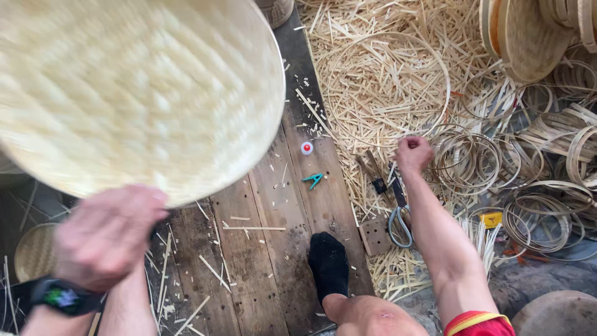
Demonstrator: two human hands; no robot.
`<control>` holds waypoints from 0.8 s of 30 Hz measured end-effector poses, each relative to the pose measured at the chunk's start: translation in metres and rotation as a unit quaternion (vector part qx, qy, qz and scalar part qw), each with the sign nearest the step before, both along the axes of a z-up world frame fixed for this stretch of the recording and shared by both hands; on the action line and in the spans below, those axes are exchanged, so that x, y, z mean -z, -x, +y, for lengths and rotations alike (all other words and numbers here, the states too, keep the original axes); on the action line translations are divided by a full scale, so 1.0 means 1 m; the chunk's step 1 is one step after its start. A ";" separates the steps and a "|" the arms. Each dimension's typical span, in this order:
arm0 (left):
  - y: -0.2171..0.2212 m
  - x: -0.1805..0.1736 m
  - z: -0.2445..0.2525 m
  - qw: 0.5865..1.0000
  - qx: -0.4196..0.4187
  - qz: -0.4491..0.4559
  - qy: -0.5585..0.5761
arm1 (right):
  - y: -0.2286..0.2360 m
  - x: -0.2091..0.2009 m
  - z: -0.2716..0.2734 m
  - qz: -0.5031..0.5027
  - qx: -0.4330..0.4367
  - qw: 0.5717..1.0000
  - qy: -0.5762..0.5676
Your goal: The person assembles bamboo trays by fitting woven bamboo bases into circular frames, applying glue to the rims, and securing the components with small clips and a wooden pressing tool.
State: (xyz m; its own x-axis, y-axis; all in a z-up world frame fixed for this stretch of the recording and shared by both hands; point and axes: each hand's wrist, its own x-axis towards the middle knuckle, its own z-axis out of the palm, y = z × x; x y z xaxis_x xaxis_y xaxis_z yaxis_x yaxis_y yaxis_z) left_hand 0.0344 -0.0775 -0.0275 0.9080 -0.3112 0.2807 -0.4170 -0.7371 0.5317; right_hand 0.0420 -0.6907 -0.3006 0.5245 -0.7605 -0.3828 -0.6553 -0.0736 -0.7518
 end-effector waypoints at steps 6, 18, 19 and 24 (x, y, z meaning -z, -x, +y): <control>0.067 0.013 -0.081 0.963 0.129 -0.143 -0.186 | 0.004 -0.052 -0.026 -0.173 0.098 0.972 -0.125; 0.246 0.186 -0.112 0.996 0.013 -0.010 -0.091 | 0.059 -0.088 0.119 -0.238 -0.241 0.940 -0.028; 0.256 0.190 -0.120 0.997 0.006 0.013 -0.079 | 0.065 -0.086 0.140 -0.212 -0.272 0.938 -0.006; 0.277 0.204 -0.125 0.994 0.059 0.053 -0.078 | 0.091 -0.074 0.212 -0.196 -0.422 0.876 0.127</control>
